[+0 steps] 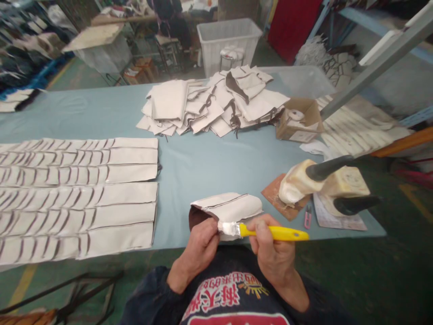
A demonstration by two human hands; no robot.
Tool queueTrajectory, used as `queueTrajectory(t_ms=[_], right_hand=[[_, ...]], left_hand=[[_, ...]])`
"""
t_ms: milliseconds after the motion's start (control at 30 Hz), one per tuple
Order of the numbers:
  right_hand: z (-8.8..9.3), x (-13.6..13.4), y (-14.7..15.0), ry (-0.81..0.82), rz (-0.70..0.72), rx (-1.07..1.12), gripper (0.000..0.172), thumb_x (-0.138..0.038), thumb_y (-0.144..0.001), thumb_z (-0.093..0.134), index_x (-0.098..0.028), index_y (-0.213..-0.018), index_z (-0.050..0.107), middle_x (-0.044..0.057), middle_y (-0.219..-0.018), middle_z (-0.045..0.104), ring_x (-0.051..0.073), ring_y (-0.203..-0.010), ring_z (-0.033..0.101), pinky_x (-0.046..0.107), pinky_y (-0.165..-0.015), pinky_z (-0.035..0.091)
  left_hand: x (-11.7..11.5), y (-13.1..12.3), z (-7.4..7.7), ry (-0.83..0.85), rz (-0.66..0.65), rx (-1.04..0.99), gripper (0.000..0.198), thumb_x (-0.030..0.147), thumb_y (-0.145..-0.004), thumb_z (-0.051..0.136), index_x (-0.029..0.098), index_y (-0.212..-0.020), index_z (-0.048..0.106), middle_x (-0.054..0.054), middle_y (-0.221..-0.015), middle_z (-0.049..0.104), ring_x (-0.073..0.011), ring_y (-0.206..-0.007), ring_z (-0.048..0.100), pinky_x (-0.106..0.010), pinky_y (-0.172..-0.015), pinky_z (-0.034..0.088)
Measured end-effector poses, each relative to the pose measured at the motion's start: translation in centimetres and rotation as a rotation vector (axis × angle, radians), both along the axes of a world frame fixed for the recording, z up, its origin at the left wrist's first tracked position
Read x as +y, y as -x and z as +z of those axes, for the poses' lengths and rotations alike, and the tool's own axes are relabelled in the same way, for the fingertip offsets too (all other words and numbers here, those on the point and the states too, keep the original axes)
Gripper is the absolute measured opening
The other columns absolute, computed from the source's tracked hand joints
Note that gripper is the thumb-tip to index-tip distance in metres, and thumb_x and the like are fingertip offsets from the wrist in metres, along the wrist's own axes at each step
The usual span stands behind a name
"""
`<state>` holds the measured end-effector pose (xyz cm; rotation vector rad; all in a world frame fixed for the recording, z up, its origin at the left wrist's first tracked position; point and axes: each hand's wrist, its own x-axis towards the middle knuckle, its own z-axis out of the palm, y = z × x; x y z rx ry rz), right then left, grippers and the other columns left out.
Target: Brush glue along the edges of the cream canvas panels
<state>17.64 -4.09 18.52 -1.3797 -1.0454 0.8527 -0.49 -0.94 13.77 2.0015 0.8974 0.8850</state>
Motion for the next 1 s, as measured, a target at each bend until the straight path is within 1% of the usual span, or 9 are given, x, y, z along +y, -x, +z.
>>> queueTrajectory(t_ms=[67, 233, 400, 533, 600, 667, 767, 867, 1000], right_hand=[[0.4, -0.2, 0.1, 0.003, 0.005, 0.009, 0.036, -0.04, -0.104, 0.052, -0.021, -0.076, 0.064, -0.008, -0.042, 0.048, 0.009, -0.031, 0.045, 0.017, -0.032, 0.034], [0.6, 0.5, -0.5, -0.052, -0.164, -0.019, 0.037, -0.042, -0.103, 0.052, -0.021, -0.074, 0.062, -0.008, -0.043, 0.047, 0.009, -0.033, 0.046, 0.018, -0.036, 0.038], [0.1, 0.1, -0.5, 0.027, -0.025, -0.006, 0.038, -0.043, -0.104, 0.052, -0.02, -0.076, 0.063, -0.008, -0.041, 0.046, 0.01, -0.031, 0.044, 0.019, -0.032, 0.034], [0.2, 0.5, -0.3, -0.003, -0.1, -0.009, 0.038, -0.044, -0.103, 0.053, -0.021, -0.074, 0.062, -0.007, -0.042, 0.047, 0.011, -0.033, 0.047, 0.02, -0.034, 0.039], [0.3, 0.8, -0.1, -0.01, -0.09, 0.002, 0.038, -0.045, -0.103, 0.054, -0.021, -0.075, 0.063, -0.007, -0.042, 0.047, 0.011, -0.033, 0.047, 0.02, -0.034, 0.038], [0.5, 0.9, 0.2, 0.004, -0.049, 0.033, 0.038, -0.045, -0.103, 0.054, -0.021, -0.075, 0.063, -0.007, -0.041, 0.046, 0.011, -0.032, 0.045, 0.019, -0.032, 0.036], [0.7, 1.0, 0.2, 0.022, -0.042, 0.082, 0.04, -0.048, -0.103, 0.055, -0.021, -0.073, 0.062, -0.007, -0.041, 0.045, 0.01, -0.031, 0.044, 0.019, -0.032, 0.034], [1.0, 1.6, -0.4, 0.036, -0.031, 0.092, 0.042, -0.051, -0.101, 0.057, -0.021, -0.073, 0.062, -0.008, -0.04, 0.043, 0.01, -0.031, 0.043, 0.019, -0.032, 0.034], [1.5, 2.3, -1.8, 0.007, -0.003, 0.07, 0.042, -0.051, -0.1, 0.059, -0.021, -0.07, 0.062, -0.009, -0.04, 0.039, 0.009, -0.03, 0.038, 0.02, -0.031, 0.028]], left_hand=[[0.0, -0.2, -0.1, -0.047, 0.008, -0.013, 0.025, 0.001, -0.096, 0.041, 0.02, -0.088, 0.055, -0.004, -0.08, 0.063, -0.017, -0.072, 0.055, -0.028, -0.065, 0.041], [0.1, -0.4, -0.2, -0.106, 0.061, 0.026, 0.025, 0.002, -0.095, 0.042, 0.022, -0.081, 0.047, -0.001, -0.073, 0.054, -0.0161, -0.067, 0.048, -0.029, -0.061, 0.035], [0.1, -0.1, -0.3, -0.106, 0.05, 0.037, 0.026, 0.002, -0.096, 0.04, 0.021, -0.08, 0.049, -0.001, -0.073, 0.054, -0.0165, -0.067, 0.049, -0.03, -0.061, 0.035], [0.2, 0.0, -0.3, -0.09, 0.063, 0.062, 0.027, 0.003, -0.095, 0.039, 0.022, -0.078, 0.049, -0.002, -0.072, 0.053, -0.0169, -0.068, 0.048, -0.03, -0.062, 0.035], [0.3, 0.0, -0.3, -0.053, 0.049, 0.056, 0.026, 0.004, -0.096, 0.039, 0.021, -0.082, 0.053, -0.003, -0.075, 0.056, -0.0172, -0.07, 0.051, -0.03, -0.064, 0.037], [0.4, 0.0, -0.2, -0.006, 0.035, 0.033, 0.025, 0.005, -0.097, 0.039, 0.02, -0.085, 0.055, -0.004, -0.078, 0.058, -0.017, -0.072, 0.052, -0.029, -0.065, 0.038], [0.6, -0.2, 0.0, 0.115, 0.061, -0.002, 0.025, 0.007, -0.095, 0.041, 0.02, -0.077, 0.051, -0.001, -0.073, 0.054, -0.0151, -0.067, 0.048, -0.029, -0.063, 0.035], [0.9, -0.5, 0.6, 0.325, 0.112, 0.008, 0.025, 0.01, -0.092, 0.044, 0.02, -0.07, 0.047, 0.001, -0.068, 0.049, -0.0134, -0.064, 0.045, -0.028, -0.062, 0.031], [1.7, -0.7, 1.5, 0.624, 0.103, -0.069, 0.017, 0.023, -0.091, 0.053, 0.017, -0.075, 0.058, 0.0, -0.072, 0.055, -0.0142, -0.068, 0.048, -0.027, -0.063, 0.035]])
